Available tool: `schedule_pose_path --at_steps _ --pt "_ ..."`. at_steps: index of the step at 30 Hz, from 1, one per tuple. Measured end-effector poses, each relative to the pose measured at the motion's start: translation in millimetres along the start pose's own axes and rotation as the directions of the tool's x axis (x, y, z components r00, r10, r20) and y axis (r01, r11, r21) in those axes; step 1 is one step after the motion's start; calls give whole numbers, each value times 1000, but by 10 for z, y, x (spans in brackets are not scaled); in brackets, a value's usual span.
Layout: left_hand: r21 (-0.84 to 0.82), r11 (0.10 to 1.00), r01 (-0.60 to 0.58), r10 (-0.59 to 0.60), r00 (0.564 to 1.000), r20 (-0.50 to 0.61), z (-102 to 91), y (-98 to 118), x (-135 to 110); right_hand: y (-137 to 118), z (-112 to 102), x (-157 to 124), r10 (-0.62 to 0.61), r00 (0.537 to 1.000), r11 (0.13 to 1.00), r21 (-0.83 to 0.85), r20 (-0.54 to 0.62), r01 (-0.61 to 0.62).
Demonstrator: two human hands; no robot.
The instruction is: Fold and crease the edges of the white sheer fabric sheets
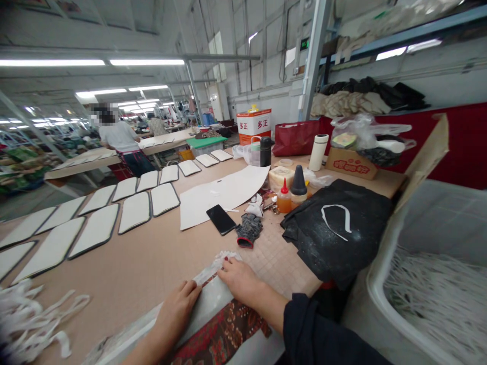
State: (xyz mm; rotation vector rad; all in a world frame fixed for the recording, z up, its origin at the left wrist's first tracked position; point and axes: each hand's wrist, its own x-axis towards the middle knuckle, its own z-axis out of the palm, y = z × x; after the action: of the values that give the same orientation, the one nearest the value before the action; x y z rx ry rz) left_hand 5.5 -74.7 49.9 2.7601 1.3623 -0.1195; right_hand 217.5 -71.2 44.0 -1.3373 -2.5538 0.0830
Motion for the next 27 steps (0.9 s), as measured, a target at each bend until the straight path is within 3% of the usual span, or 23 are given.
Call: schedule_pose_path --at_steps 7,13,15,20,24,27 --pt "-213 967 138 -141 990 1 3 -306 -404 -33 -60 -6 17 999 999 -36 50 -15" --pt "-387 888 246 -265 964 4 28 -479 -413 -276 -115 200 157 975 986 -85 156 -145" --pt "-390 885 256 -280 960 -5 41 -472 -410 -461 -74 301 161 973 986 -67 166 -151" --pt "-256 949 184 -205 977 -59 85 -396 -463 -866 148 435 3 998 999 33 68 -6" --pt "-141 980 138 -145 989 -42 85 -379 -537 -878 282 376 -75 997 997 19 22 75" --pt "-155 976 155 -159 987 -12 68 -441 -638 -749 305 294 -95 995 995 -21 17 96"
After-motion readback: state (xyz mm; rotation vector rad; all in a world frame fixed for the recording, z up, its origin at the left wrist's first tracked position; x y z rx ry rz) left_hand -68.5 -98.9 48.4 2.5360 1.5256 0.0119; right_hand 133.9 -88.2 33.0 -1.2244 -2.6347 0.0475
